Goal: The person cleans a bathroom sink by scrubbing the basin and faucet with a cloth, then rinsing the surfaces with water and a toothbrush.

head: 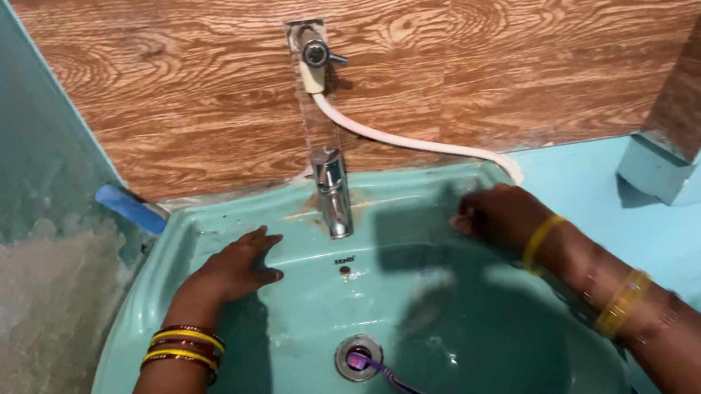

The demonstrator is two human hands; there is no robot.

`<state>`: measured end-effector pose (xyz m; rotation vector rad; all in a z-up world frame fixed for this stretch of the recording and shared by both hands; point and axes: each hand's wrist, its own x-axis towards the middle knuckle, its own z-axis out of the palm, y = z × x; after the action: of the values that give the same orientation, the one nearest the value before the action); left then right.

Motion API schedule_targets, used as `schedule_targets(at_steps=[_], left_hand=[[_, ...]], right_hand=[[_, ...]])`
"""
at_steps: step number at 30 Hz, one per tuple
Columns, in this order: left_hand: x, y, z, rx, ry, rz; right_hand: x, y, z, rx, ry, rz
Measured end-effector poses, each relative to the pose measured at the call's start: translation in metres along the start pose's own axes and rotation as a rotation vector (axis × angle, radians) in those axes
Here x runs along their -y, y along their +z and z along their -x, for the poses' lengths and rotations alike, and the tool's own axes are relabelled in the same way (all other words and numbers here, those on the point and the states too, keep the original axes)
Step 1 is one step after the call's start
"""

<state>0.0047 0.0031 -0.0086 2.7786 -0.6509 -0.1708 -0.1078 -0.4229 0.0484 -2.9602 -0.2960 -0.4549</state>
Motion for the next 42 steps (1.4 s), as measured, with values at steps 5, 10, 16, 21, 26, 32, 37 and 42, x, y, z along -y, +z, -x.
schedule_targets(at_steps=[5, 10, 16, 21, 26, 32, 37, 42], left_hand=[[0.006, -0.003, 0.001, -0.034, 0.026, -0.014], [-0.002, -0.010, 0.007, -0.007, -0.165, -0.174], [0.000, -0.003, 0.004, -0.009, -0.206, -0.217], [-0.017, 0.001, 0.001, 0.013, -0.202, -0.269], [-0.043, 0.000, 0.006, 0.028, -0.150, -0.283], [-0.048, 0.008, 0.001, 0.005, 0.079, -0.187], [-0.035, 0.001, 0.003, 0.016, 0.037, -0.106], [-0.028, 0.002, 0.004, 0.012, 0.035, -0.082]], right_hand=[[0.010, 0.049, -0.083, -0.001, -0.065, 0.052], [0.059, 0.083, -0.099, -0.231, -0.754, -0.418], [-0.003, 0.049, -0.099, 0.045, -0.182, -0.004], [-0.025, 0.072, -0.100, 0.003, -0.074, 0.018], [0.031, 0.093, -0.101, -0.175, -0.546, -0.283], [0.039, -0.009, -0.063, 0.396, -0.139, -0.047], [0.035, -0.025, -0.052, 0.568, 0.159, -0.162], [0.064, 0.036, -0.067, 0.033, -0.578, -0.293]])
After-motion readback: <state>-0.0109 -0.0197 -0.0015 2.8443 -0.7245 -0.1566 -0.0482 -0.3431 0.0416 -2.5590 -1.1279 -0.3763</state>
